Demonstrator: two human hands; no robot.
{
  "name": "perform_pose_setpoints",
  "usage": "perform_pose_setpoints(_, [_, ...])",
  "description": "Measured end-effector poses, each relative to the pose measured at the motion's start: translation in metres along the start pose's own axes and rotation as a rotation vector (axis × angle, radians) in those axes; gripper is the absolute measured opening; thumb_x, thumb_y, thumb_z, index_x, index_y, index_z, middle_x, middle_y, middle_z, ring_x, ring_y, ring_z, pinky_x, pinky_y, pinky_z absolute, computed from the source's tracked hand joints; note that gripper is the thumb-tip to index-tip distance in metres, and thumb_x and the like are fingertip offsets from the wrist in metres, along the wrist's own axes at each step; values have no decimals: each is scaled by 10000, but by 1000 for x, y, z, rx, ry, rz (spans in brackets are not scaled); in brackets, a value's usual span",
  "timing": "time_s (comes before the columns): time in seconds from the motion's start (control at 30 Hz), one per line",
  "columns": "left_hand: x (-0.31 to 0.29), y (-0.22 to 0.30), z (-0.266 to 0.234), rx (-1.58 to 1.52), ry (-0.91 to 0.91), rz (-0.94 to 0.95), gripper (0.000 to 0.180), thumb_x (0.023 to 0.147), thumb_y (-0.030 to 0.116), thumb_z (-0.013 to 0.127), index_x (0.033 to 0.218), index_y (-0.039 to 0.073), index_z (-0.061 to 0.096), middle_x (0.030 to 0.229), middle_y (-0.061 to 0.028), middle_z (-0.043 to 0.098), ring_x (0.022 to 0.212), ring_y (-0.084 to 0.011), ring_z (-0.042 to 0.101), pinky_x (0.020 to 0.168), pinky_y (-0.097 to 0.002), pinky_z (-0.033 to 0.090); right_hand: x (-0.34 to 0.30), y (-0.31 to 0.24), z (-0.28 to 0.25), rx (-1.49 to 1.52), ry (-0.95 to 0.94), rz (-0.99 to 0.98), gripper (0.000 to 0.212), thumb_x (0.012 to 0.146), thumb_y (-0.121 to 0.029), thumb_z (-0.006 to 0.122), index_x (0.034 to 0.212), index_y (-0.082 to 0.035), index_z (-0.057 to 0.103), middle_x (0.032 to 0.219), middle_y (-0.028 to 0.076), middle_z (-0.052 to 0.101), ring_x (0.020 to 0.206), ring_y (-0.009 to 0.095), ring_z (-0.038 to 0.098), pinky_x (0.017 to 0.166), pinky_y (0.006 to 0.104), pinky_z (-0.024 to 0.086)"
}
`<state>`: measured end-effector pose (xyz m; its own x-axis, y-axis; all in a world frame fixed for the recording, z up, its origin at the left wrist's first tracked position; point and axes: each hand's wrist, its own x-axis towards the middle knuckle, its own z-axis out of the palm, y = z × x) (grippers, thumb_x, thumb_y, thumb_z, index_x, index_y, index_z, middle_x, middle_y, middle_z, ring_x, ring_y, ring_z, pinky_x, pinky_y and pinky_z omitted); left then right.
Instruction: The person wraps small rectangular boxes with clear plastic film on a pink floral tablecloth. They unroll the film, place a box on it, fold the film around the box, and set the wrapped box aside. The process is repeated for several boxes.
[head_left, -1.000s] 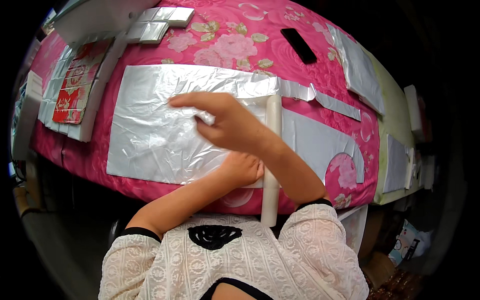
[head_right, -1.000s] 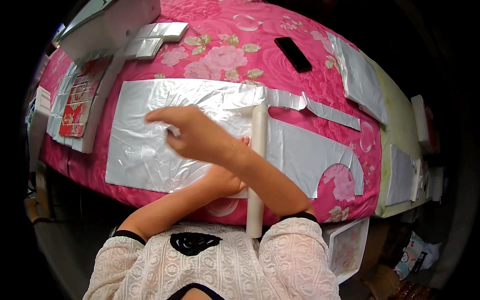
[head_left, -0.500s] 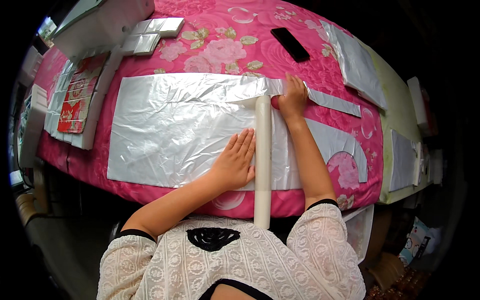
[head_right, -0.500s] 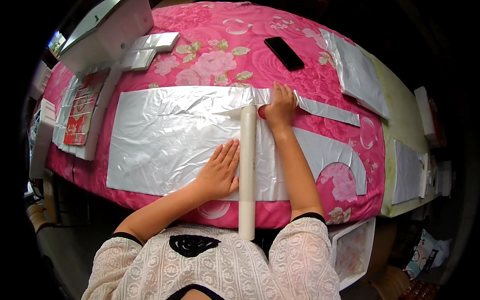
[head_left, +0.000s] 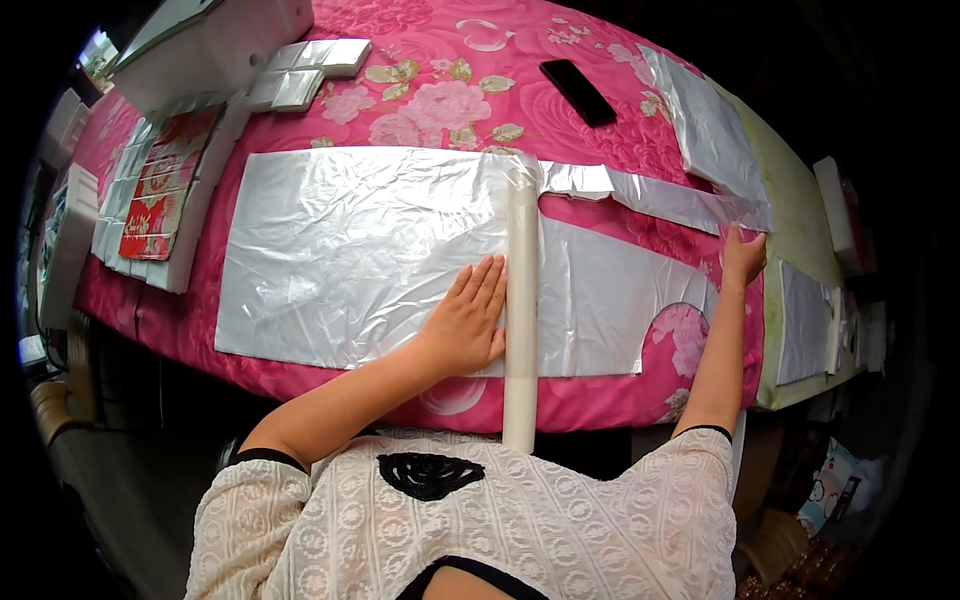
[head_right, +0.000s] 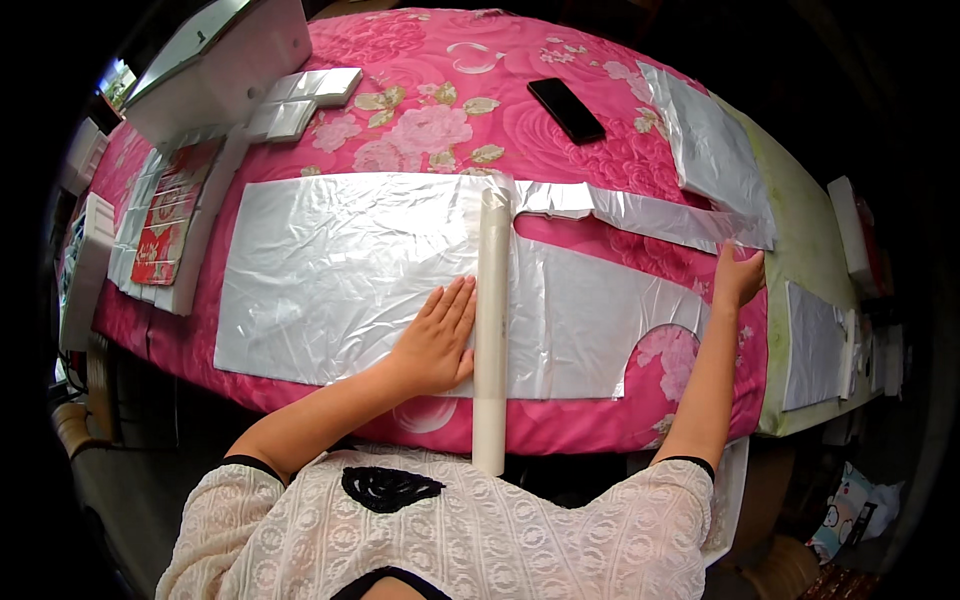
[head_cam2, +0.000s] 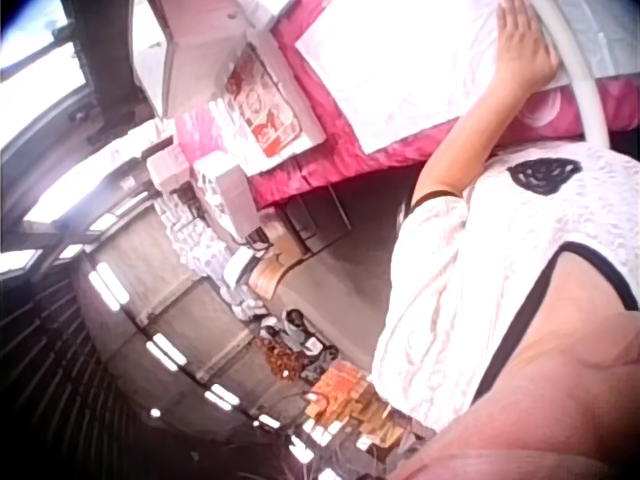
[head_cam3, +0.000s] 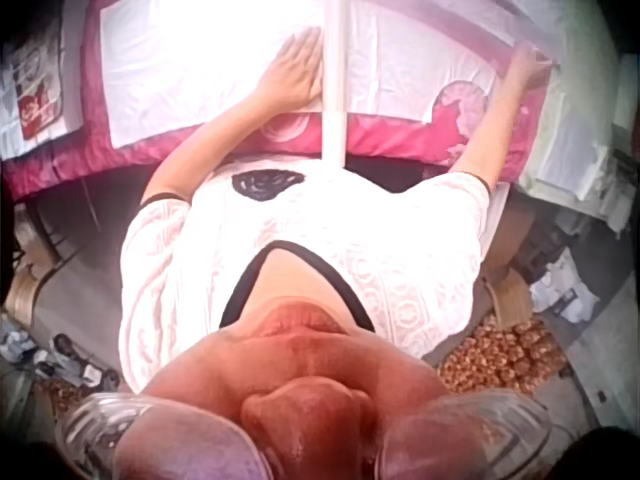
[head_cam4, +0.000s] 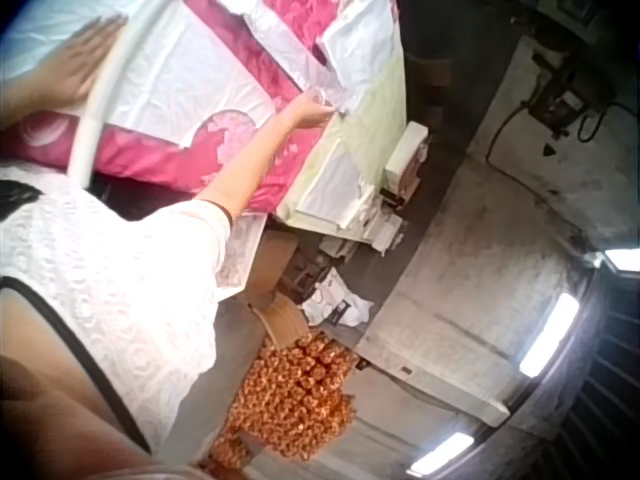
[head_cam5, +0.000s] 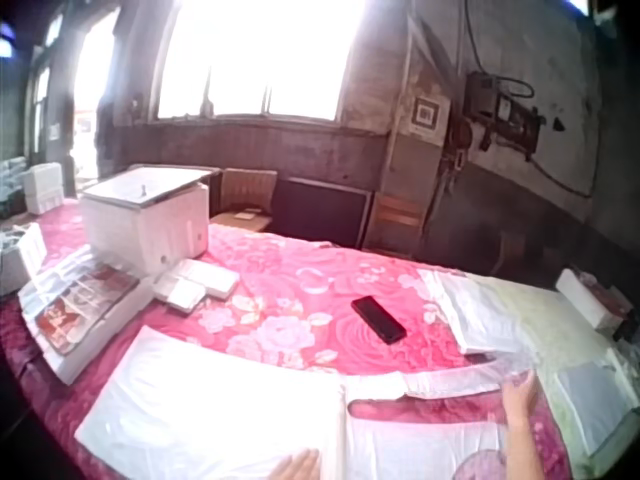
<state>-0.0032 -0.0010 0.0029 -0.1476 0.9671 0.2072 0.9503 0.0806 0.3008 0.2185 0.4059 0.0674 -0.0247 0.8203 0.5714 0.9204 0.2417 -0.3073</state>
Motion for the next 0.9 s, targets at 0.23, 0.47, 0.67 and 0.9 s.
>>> perform_pose_setpoints(0.23, [0, 0, 1, 4, -40, -5, 737, 793, 312, 398, 1354, -132, 223, 1451, -282, 173, 1376, -374, 138, 1123, -449, 84, -155, -99, -79, 558, -424, -948, 593, 791, -243, 652, 1300, -25, 439, 1341, 154, 439, 1259, 340, 383, 1044, 428, 307])
perform_pose_setpoints(0.47, [-2, -28, -38, -388, -91, 58, 705, 740, 120, 528, 1364, -76, 265, 1445, -248, 224, 1363, -349, 195, 1111, -395, 196, -220, -129, -92, 643, -852, -1292, 612, 853, -448, 506, 1319, -57, 441, 1411, 131, 367, 1316, 319, 316, 1069, 425, 269])
perform_pose_setpoints(0.67, [-57, -71, -114, -439, 310, -183, 493, 773, -56, 513, 1257, 33, 490, 1285, -132, 511, 1192, -288, 483, 983, -347, 384, -262, -207, -91, 722, -960, -1465, 550, 890, -457, 426, 1280, -75, 490, 1362, 91, 442, 1342, 291, 272, 1108, 454, 145])
perform_pose_setpoints(0.9, [-186, -112, -140, -876, 473, -631, 350, 913, 72, 439, 1249, -7, 491, 1255, -100, 533, 1140, -185, 511, 955, -298, 381, -295, -316, -128, 1493, -1399, -1348, 361, 882, -266, 526, 1161, -43, 575, 1182, 128, 585, 1147, 314, 512, 959, 391, 400])
